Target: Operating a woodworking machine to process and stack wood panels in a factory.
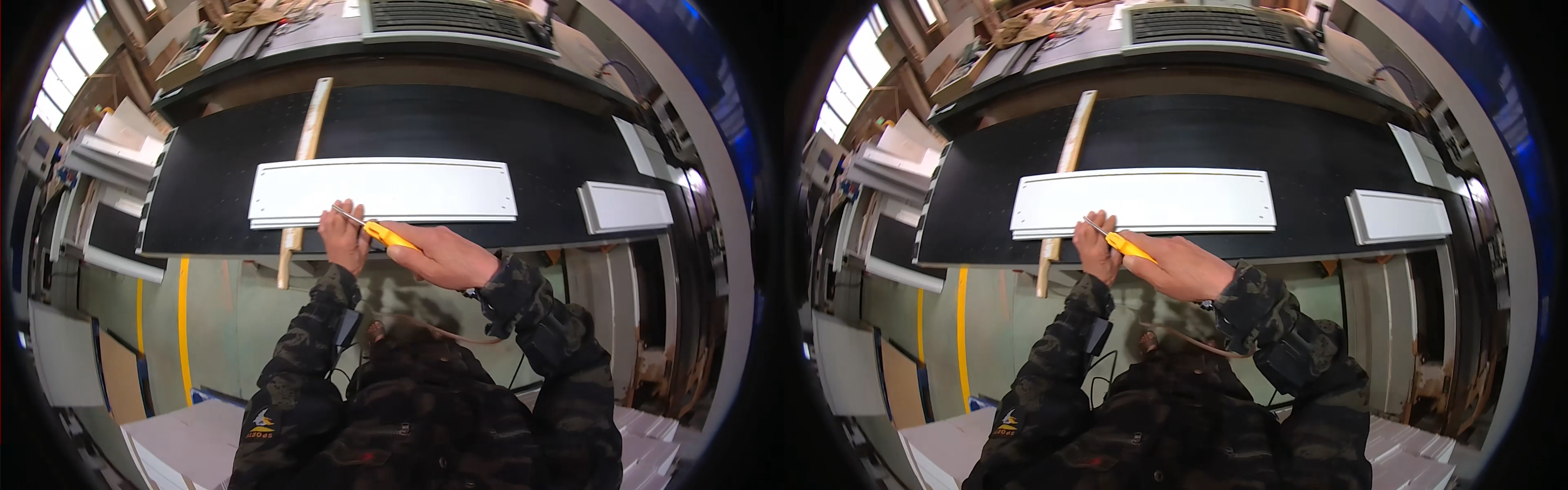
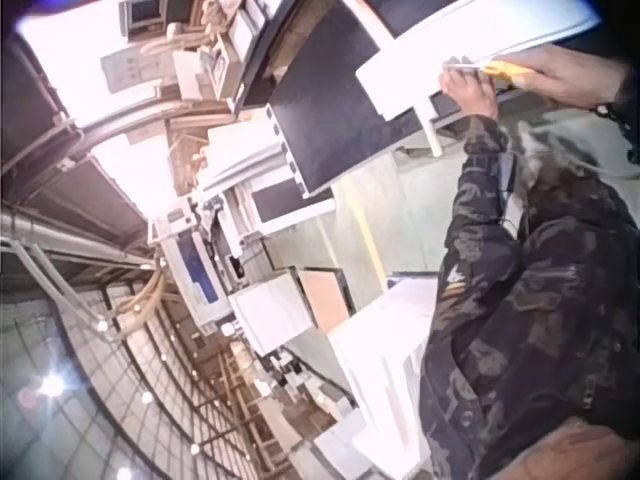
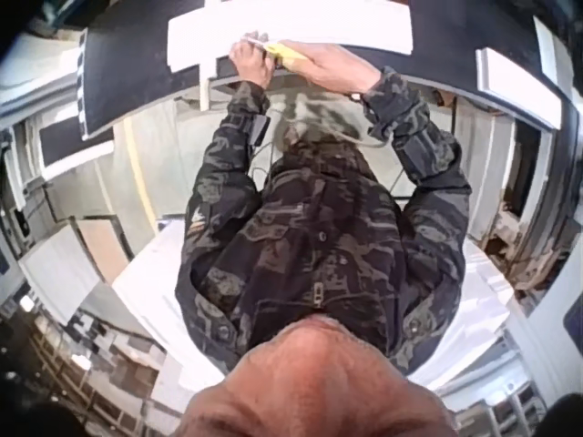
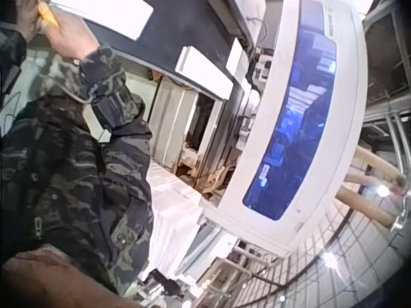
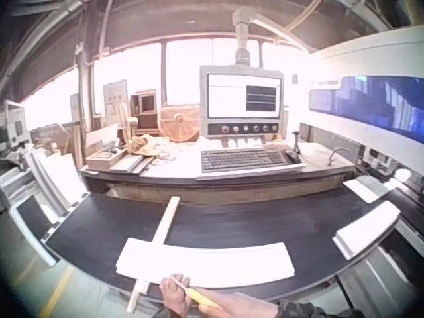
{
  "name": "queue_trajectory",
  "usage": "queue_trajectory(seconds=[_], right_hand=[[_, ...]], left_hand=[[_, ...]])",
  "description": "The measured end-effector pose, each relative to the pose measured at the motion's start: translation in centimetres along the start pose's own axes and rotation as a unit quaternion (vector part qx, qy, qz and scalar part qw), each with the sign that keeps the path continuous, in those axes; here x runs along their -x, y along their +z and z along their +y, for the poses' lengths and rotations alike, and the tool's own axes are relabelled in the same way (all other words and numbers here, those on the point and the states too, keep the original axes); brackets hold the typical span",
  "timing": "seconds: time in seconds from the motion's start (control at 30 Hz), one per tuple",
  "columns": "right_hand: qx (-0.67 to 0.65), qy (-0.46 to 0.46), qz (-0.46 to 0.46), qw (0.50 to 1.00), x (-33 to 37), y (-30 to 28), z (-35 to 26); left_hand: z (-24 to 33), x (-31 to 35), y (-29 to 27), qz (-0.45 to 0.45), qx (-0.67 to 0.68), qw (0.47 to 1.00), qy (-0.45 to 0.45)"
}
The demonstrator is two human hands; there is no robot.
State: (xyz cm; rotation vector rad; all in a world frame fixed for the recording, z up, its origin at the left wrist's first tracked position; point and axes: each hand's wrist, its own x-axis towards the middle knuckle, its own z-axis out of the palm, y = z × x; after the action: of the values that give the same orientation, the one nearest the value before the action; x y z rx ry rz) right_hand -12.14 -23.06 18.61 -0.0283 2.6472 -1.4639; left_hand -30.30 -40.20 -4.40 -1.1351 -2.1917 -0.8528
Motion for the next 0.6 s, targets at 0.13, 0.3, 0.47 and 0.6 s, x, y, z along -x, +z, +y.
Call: queue_trajectory(seconds=[0.13,0.3,0.47,0.6], right_hand=[[-0.004,-0.078,-0.001,0.997,-6.0,3.2,0.1],[-0.111,-0.113,0.081,0.984,-8.8,6.8,-1.8],[-0.115,-0.180,0.102,0.972,-15.4,15.2,1.1],[0.064,-0.120,0.108,0.985,-21.0,19.4,3.4]], left_hand=[[0.3,0.6,-2.5,-0.027,0.071,0.995,-0.057],[2.0,1.6,-10.7,-0.016,0.131,0.988,-0.081],[-1.2,10.9,-13.6,-0.510,0.033,0.847,-0.147],[-4.9,12.7,-11.2,-0.391,0.156,0.903,0.092]])
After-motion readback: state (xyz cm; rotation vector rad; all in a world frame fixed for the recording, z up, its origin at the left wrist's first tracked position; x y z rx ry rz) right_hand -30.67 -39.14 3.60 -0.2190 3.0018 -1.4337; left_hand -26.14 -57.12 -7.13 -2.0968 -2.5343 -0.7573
